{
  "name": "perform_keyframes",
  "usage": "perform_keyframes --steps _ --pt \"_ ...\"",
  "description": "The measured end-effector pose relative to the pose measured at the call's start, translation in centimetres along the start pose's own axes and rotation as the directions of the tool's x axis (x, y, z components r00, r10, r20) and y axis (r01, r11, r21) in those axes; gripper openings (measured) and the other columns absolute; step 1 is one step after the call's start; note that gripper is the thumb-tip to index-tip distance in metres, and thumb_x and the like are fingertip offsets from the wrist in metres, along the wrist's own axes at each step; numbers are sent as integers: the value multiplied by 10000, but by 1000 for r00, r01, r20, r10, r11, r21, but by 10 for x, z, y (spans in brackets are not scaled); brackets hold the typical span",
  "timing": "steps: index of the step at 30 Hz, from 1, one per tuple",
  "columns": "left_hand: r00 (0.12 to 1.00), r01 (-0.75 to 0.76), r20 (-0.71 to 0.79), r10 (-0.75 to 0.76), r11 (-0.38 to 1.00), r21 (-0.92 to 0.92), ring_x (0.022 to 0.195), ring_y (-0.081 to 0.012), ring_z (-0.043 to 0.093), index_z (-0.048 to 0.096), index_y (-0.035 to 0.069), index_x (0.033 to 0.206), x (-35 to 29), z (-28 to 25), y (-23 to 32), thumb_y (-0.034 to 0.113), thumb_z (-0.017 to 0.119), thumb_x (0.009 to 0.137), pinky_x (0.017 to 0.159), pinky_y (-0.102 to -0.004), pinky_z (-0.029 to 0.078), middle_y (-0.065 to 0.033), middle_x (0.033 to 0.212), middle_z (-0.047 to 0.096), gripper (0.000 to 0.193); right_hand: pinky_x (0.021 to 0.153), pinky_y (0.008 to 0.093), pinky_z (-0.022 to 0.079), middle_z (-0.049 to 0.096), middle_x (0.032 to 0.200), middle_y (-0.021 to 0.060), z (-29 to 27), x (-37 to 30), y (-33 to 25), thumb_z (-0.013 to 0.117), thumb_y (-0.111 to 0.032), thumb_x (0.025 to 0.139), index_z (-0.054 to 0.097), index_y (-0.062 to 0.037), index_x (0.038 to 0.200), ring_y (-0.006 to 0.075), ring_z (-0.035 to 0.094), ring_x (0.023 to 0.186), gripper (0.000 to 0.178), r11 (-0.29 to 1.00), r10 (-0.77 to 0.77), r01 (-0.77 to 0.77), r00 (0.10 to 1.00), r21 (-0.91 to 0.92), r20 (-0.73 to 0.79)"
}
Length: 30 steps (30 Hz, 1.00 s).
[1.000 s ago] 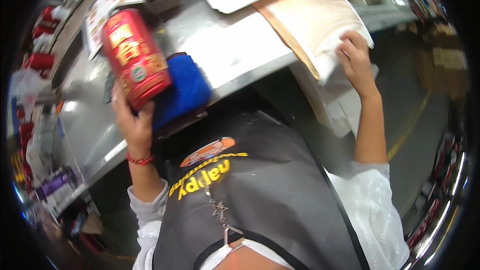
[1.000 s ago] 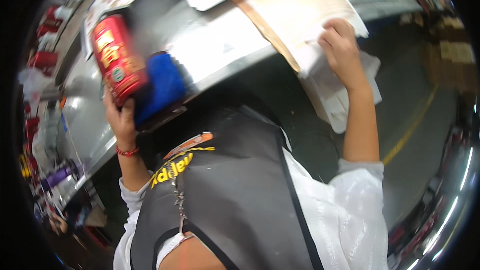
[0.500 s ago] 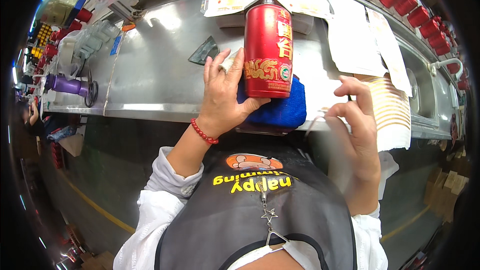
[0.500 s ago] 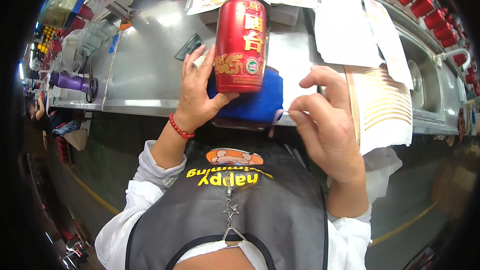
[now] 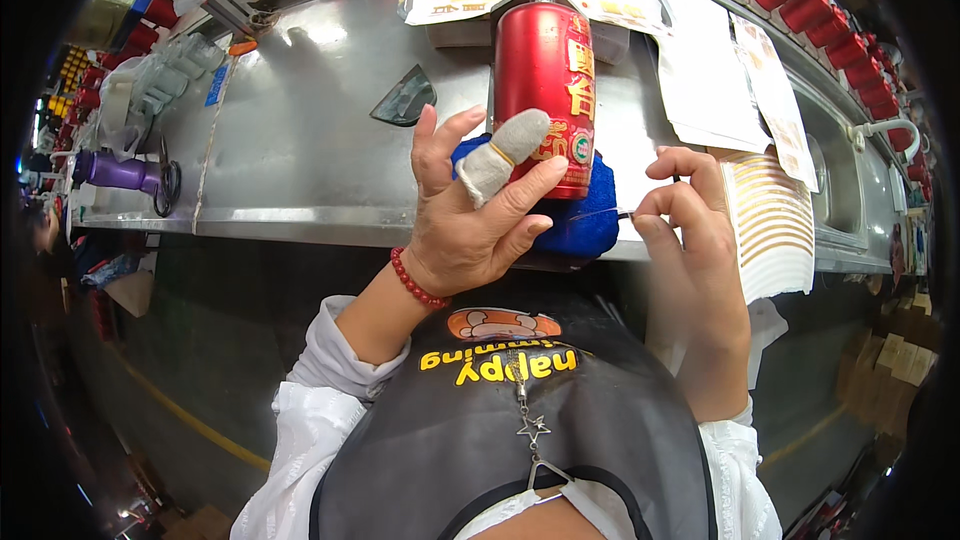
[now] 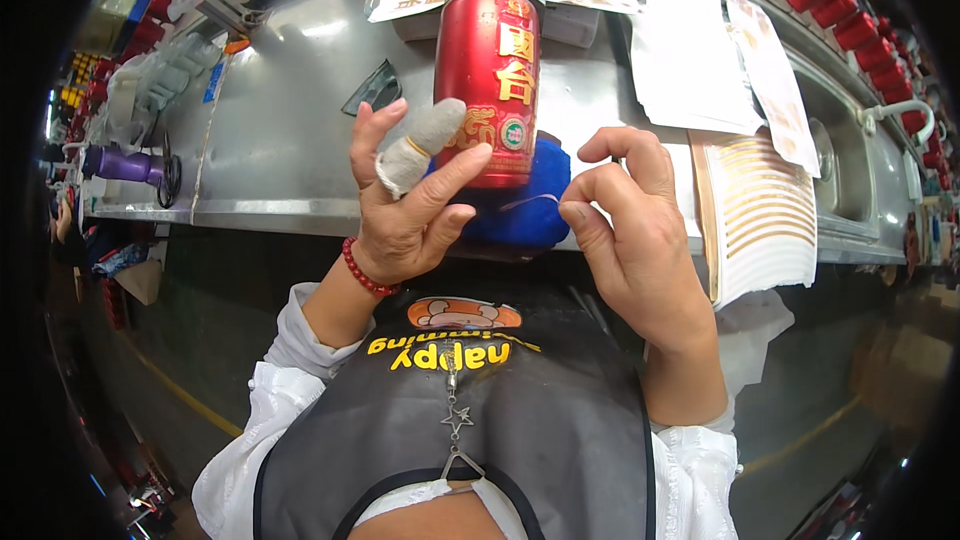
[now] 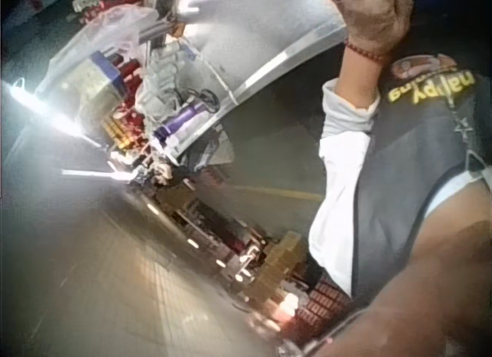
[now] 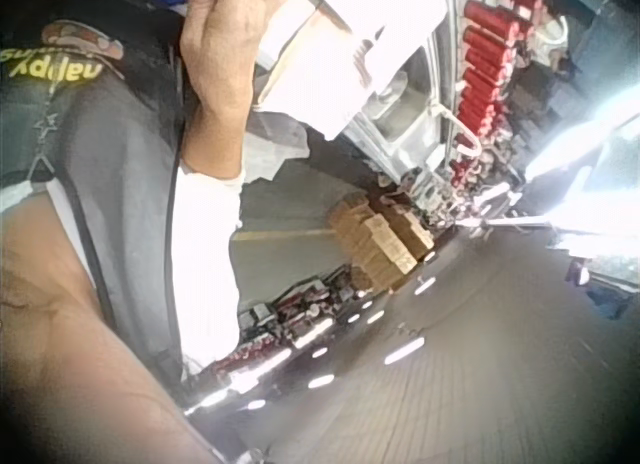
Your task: The person applies decorative stickers to red cylindrical containers, smoothing each with a green tool and a wooden stick. They handle multiple containers one at a time, rotating them to align and press the labels, then place finished units aside.
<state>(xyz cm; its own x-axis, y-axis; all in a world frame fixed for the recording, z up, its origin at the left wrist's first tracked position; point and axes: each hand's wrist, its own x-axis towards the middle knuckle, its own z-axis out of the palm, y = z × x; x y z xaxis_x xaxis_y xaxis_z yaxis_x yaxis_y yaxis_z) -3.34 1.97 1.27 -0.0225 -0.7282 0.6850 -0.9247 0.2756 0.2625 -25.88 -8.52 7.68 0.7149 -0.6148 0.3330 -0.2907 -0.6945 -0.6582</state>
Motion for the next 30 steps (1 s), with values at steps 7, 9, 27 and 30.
perform_keyframes --steps 7,9,27,30 --pt "997 -41 -67 37 998 -53 1320 -319 432 730 181 1222 -16 8 -11 391 614 978 1213 -584 184 -125 1293 638 342 927 391 447 572 1118 173 -7 -8 12 667 -42 920 617 2 889 328 554 1079 74 999 30 -29 999 20 -34" --pt "998 -52 -46 49 996 -66 1317 -279 434 703 241 1271 -14 1 -10 381 641 952 1222 -591 157 -47 1173 692 354 927 389 449 576 1111 177 -11 -9 16 666 -44 925 616 4 887 325 558 1074 79 999 27 -26 998 25 -48" --pt "999 -40 28 39 999 31 1242 -205 502 710 198 1294 -23 -2 -10 235 689 893 1235 -562 108 30 1080 738 403 891 381 460 567 1126 176 -15 -5 17 673 -43 920 616 5 886 319 562 1047 82 996 5 0 999 86 -49" --pt "999 36 -8 -37 997 -66 1260 -278 473 678 100 1318 -25 -10 -8 351 655 951 1217 -552 137 -52 1206 720 446 906 389 458 561 1134 177 -6 4 0 679 -34 909 618 -3 891 329 558 1051 71 996 -57 59 998 64 -35"
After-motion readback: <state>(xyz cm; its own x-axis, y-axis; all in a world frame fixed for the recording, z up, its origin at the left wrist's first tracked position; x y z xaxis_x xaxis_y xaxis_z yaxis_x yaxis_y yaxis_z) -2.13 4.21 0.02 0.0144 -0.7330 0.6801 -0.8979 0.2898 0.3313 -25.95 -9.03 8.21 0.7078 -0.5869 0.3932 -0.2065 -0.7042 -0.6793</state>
